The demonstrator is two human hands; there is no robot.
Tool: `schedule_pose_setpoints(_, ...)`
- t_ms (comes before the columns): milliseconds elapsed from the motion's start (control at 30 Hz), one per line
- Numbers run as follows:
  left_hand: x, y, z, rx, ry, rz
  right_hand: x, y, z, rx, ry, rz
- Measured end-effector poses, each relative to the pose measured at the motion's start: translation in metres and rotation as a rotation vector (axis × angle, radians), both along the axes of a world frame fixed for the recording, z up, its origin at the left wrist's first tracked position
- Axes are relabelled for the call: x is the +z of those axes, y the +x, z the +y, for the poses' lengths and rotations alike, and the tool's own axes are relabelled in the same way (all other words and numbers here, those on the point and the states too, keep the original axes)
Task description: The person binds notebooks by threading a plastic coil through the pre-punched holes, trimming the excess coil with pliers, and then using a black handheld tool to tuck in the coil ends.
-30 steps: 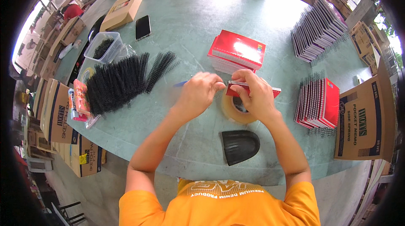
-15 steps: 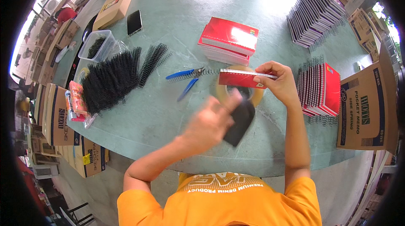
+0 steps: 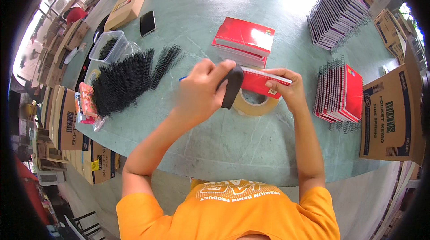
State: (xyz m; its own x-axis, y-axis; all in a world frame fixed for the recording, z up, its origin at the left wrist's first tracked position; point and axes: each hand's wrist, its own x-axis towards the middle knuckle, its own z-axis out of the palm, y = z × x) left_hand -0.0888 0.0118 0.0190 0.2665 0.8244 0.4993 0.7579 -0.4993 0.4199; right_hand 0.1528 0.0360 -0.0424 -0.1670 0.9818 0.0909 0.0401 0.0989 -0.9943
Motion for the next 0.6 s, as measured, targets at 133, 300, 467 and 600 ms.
schedule_pose_setpoints(133, 0.006, 0.0, 0.003, -0.002, 0.042, 0.006, -0.01, -0.009, -0.004, -0.026, 0.049, 0.173)
schedule_pose_setpoints(300, -0.002, 0.002, -0.007, -0.114, 0.016, -0.047, -0.009, -0.005, -0.003, -0.04, 0.044, 0.078)
schedule_pose_setpoints(467, 0.0, 0.009, 0.002, -0.063, -0.043, 0.071, -0.014, -0.005, -0.006, -0.049, 0.047, 0.072)
schedule_pose_setpoints(600, 0.021, 0.005, 0.015, -0.043, 0.243, -0.212, -0.012, -0.003, -0.007, -0.054, 0.025, 0.008)
